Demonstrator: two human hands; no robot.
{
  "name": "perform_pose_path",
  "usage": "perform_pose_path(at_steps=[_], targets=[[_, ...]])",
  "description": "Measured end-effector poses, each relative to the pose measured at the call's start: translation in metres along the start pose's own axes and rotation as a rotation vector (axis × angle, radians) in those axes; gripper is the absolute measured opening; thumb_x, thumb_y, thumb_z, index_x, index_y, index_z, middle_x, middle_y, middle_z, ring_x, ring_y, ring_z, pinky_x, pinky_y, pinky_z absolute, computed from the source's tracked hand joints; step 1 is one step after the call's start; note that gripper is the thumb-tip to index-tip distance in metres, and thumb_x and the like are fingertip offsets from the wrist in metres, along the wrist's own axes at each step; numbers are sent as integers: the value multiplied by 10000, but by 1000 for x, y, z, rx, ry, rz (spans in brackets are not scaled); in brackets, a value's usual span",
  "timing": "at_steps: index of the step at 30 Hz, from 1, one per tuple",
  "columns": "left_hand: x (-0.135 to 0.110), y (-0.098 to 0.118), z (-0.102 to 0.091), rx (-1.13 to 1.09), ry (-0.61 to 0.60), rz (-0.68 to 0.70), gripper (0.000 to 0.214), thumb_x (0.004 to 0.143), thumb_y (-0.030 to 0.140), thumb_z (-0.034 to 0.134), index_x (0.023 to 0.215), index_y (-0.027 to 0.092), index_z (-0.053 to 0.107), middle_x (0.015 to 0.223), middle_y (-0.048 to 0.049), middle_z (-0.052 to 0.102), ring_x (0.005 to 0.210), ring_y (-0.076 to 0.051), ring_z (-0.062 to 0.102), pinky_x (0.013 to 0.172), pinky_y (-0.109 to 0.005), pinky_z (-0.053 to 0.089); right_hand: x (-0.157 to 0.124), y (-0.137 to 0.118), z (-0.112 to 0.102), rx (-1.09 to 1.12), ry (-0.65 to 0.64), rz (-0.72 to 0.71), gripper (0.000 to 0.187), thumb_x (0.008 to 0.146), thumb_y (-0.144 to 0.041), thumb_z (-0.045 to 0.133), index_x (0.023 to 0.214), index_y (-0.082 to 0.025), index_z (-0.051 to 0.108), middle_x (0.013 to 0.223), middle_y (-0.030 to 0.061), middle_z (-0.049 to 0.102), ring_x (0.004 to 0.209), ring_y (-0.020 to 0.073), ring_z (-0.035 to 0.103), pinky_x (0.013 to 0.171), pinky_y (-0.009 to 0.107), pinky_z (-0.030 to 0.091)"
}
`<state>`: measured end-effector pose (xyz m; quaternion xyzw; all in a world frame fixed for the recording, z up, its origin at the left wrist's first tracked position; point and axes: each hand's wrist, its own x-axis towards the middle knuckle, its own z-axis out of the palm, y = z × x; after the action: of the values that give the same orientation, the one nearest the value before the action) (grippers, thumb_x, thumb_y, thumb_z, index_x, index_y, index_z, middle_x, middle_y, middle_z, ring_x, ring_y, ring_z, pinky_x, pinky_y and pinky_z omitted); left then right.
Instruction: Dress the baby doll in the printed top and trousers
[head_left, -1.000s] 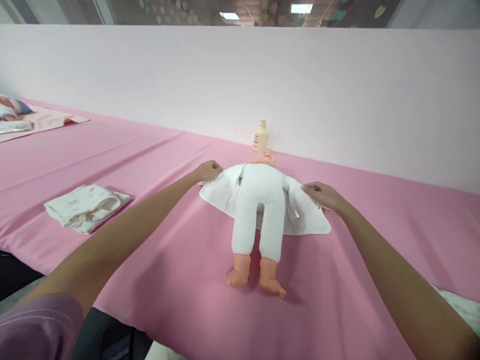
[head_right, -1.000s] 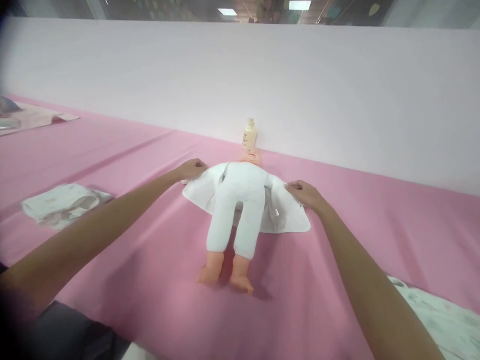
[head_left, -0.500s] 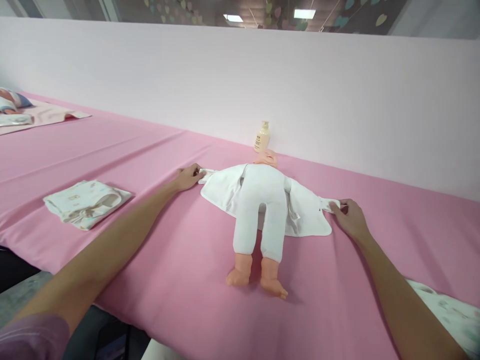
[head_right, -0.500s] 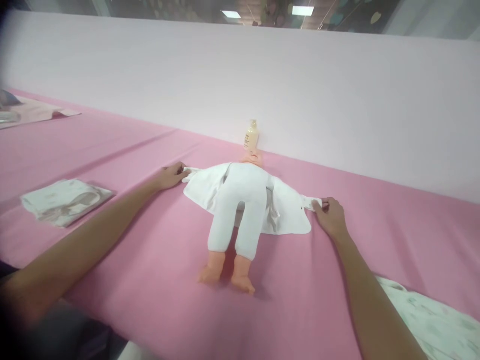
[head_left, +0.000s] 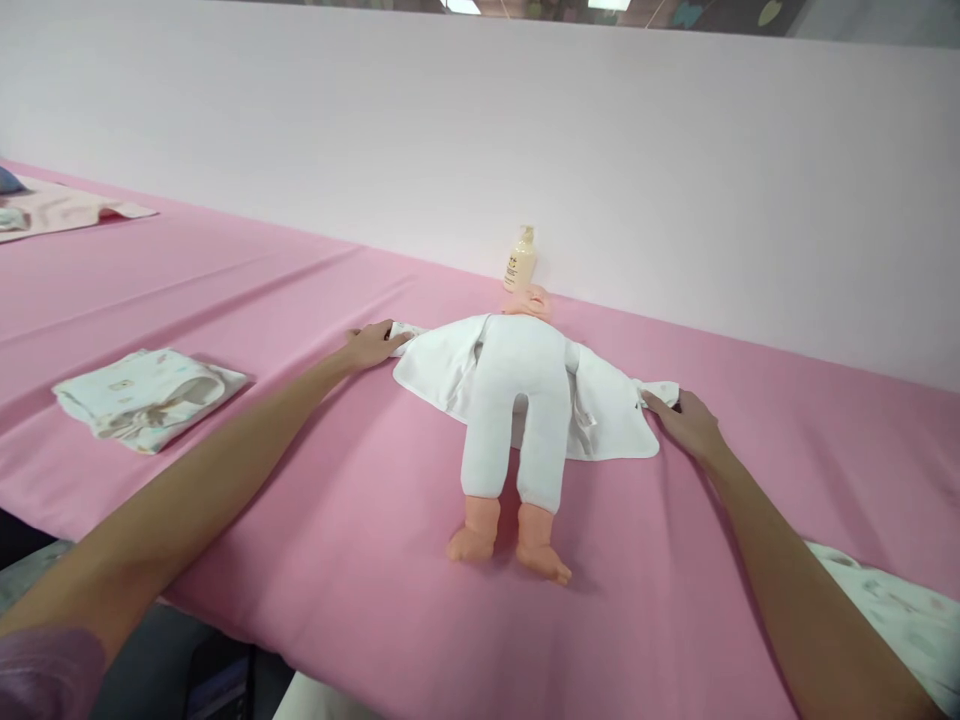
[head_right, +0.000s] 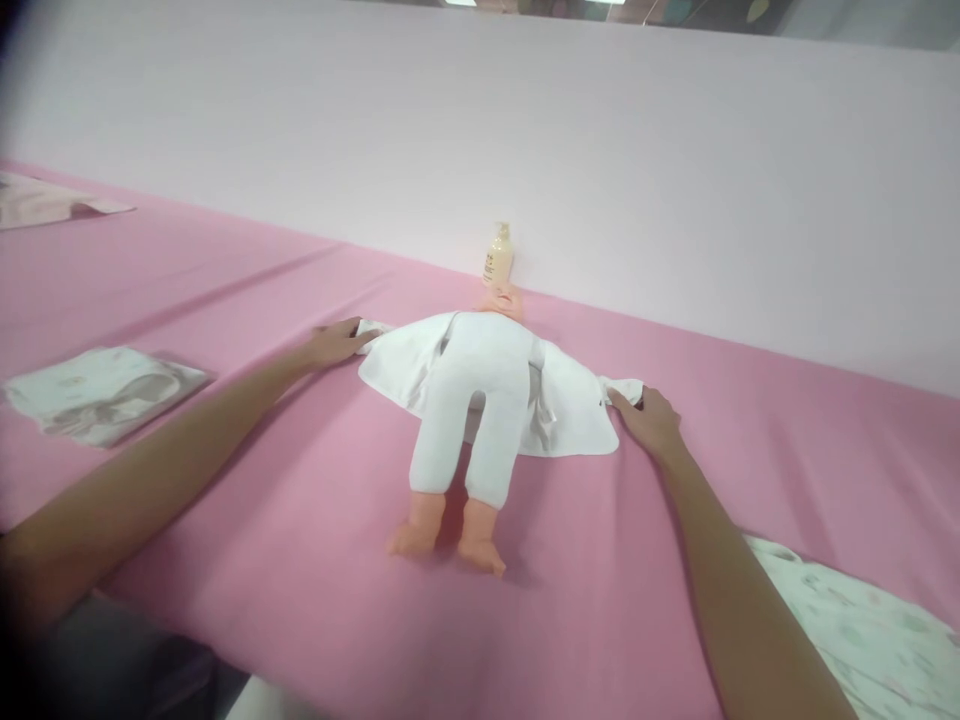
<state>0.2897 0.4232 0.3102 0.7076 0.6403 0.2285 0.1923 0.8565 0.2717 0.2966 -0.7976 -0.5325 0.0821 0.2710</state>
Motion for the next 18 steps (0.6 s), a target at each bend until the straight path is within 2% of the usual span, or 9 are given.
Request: perform_pose_path(at_steps=[3,6,8,11,14,16,18], targets=[[0,-1,4,-47,61,-39,396,986,650,464,957,268,564,1106,-121,775,1280,-408,627,1148,-538,388,-1,0,0,196,45,24,421,918,-619,655,1093,-238,691,1116,106,783,1010,332,720,905,473,562],[0,-3,7,-142,112,-101,371,985,636,487,1023,272,548,1204,-134,768,1265,-393,647,1075,-505,450,-1,1,0,393,105,139,436,928,-597,660,1162,-240,574,1155,137,761,1023,324,727,886,443,583],[1,-4,9,-195,134,-117,372,968,630,533,1072,272,540,1261,-131,765,1230,-371,674,1036,-482,473,-1,2,0,432,115,183,448,917,-569,678,1188,-249,519,1181,149,747,1005,322,730,869,440,594],[1,-6,11,-170,172,-103,372,954,611,579,1089,270,519,1169,-113,792,1182,-355,704,1075,-490,446,-4,2,0,363,129,192,530,872,-490,708,1283,-261,463,1244,147,722,993,321,733,841,439,603],[1,-11,12,-78,197,-32,325,996,574,535,1103,268,510,926,-65,791,1082,-349,731,1165,-548,349,-10,3,-1,233,142,167,593,850,-401,675,1372,-275,424,1130,105,729,952,335,718,879,487,587],[0,-15,12,7,225,40,320,1023,548,501,1146,254,526,846,-58,765,1049,-358,726,1192,-589,293,-13,5,-3,121,190,133,575,825,-353,656,1357,-263,458,1086,111,715,1038,381,686,975,554,542],[0,-18,12,113,295,91,338,1026,524,501,1174,225,556,894,-102,756,1090,-393,698,1184,-627,280,-14,5,-4,-38,285,54,482,813,-334,632,1274,-230,541,1181,171,692,1203,446,620,1058,618,482]])
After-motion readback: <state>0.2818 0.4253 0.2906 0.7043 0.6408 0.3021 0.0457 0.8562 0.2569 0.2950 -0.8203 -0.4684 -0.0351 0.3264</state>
